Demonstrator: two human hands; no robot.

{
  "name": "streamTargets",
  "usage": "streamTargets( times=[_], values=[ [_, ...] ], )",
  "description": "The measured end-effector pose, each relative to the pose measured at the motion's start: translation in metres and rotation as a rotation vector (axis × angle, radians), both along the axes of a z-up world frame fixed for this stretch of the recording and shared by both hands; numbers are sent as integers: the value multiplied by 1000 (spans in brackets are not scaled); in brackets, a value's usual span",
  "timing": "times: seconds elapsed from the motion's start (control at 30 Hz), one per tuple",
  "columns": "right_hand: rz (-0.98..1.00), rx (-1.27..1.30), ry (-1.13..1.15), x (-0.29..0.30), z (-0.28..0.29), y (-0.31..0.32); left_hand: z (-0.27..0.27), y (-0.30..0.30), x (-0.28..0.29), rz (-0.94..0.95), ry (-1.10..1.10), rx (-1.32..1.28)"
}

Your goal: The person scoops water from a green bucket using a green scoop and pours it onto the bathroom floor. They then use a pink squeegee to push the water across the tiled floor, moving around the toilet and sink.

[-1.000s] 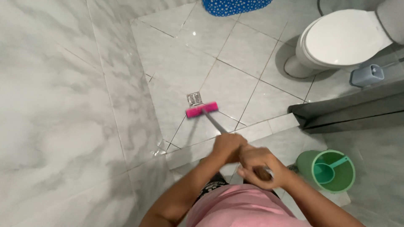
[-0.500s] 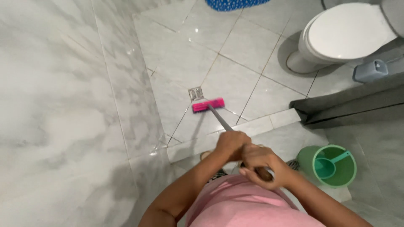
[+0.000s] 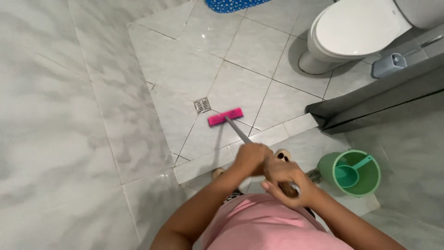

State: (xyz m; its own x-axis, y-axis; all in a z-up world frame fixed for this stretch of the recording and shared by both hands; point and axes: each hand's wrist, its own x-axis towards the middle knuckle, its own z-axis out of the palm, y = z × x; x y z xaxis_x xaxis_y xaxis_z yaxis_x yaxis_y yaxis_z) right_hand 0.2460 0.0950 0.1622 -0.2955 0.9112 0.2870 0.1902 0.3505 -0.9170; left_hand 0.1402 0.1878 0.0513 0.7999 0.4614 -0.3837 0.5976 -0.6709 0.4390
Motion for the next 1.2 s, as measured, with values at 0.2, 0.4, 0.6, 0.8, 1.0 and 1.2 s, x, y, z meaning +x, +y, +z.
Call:
streamTargets(
  times=[0.2,0.4,0.6,0.8,1.0,1.2],
  values=[
    [-133,63,84,77,-27,26,-47,15,72,247,-240,62],
    [-22,214,118,163,-85,29,-98,31,155,200,-229,106],
    [-124,192,67,275,-59,-28,-38,-27,275,145,-329,-4],
    [-128,286,-4,356,-124,56,-160,75,367,164,-147,37],
    [-12,286,-194,377,-89,23,-116,32,367,49,-190,68],
    [-40,356,-426,413,-120,24,-120,39,394,90,-173,25]
  ],
)
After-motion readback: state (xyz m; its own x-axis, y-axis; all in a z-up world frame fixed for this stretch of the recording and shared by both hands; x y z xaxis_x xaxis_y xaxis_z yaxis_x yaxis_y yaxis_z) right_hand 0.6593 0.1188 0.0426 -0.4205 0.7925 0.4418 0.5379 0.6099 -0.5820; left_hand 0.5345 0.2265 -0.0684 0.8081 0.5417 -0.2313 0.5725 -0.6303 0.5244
